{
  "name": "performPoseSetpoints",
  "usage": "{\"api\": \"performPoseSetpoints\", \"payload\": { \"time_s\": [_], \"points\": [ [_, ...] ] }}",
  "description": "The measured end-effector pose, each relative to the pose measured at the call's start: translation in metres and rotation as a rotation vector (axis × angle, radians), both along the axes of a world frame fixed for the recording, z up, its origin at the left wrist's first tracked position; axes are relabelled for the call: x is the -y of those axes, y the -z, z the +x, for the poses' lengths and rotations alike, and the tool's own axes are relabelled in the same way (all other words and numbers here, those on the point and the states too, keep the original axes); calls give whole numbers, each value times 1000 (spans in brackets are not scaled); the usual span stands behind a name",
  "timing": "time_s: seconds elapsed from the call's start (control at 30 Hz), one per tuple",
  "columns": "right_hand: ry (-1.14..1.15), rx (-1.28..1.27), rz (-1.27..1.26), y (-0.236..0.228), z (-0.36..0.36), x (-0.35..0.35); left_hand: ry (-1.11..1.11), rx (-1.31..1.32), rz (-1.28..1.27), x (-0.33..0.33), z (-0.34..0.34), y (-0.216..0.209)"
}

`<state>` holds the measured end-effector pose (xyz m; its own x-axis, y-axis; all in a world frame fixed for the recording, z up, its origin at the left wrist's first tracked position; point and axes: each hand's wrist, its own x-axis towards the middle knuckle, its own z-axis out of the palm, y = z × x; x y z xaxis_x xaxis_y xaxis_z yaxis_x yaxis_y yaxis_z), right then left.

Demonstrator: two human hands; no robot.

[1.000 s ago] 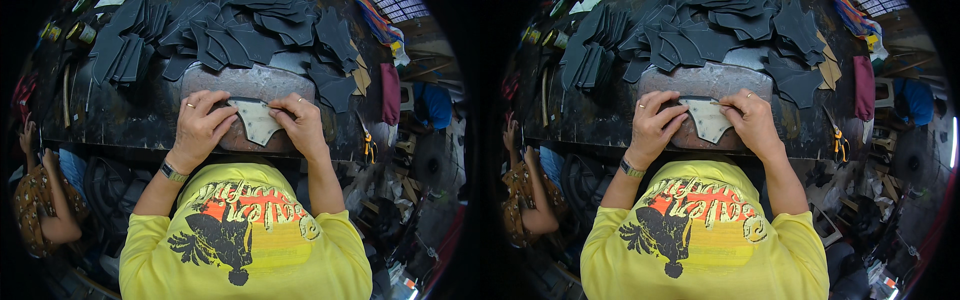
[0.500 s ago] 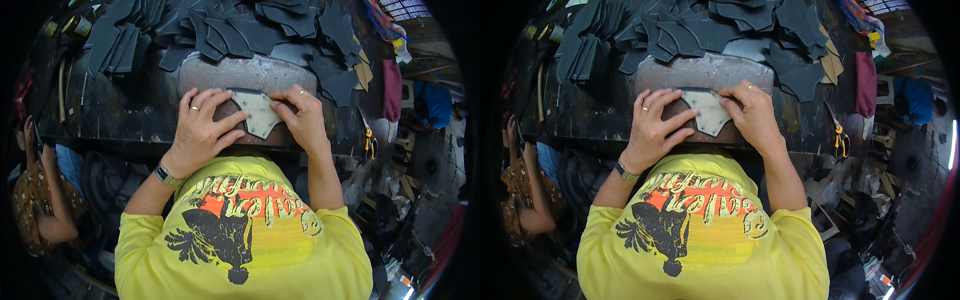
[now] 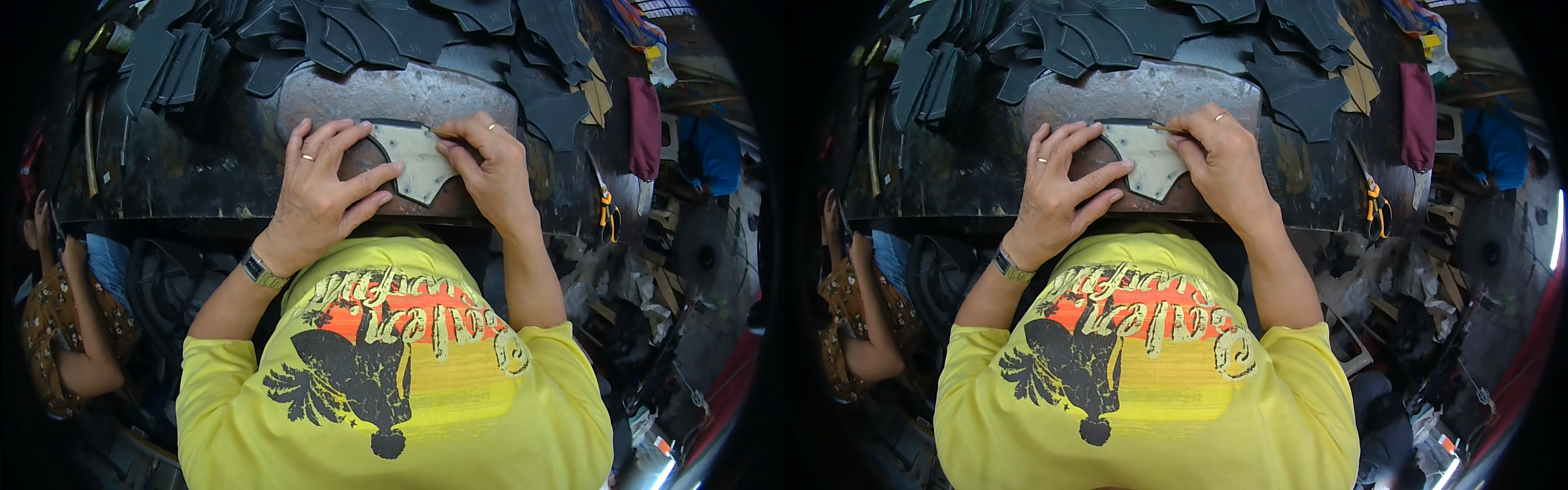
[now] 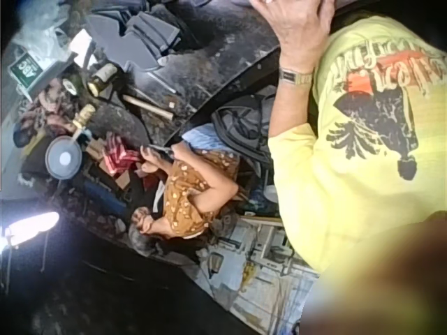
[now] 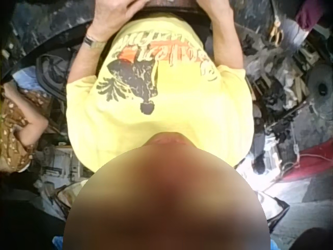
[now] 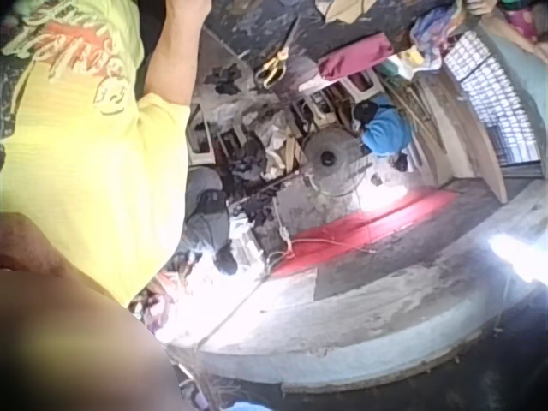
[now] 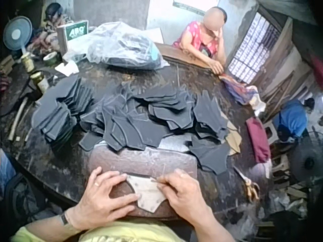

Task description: The person repeatedly places a light-colored template over dark leather pieces on a workbench and uses a small tool to mark or score the template. After marking several pieces, the person gathers the marked leather pieces into a pile and briefly handles a maroon pouch before returning to the leather pieces.

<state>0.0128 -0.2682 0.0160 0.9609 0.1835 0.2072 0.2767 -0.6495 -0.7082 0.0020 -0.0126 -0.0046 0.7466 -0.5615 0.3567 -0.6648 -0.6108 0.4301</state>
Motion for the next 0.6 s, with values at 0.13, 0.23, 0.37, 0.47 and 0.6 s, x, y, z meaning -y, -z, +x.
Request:
{"api": "performPoseSetpoints", "payload": {
  "time_s": [0.13,0.23,0.37,0.47,0.6],
  "points": [
    [-3,-16,15,0,0,0,-28,-22,10,2,-5,-1],
    [-7,-26,18,-1,0,1,-60,-44,2,4,-10,-1],
    [-16,-42,18,-2,2,2,-51,-33,5,5,-13,0],
    [-26,-64,27,-3,2,2,-47,-26,8,4,-13,3],
    [-35,-71,17,-4,3,3,-35,-38,-15,4,-13,5]
  ]
}}
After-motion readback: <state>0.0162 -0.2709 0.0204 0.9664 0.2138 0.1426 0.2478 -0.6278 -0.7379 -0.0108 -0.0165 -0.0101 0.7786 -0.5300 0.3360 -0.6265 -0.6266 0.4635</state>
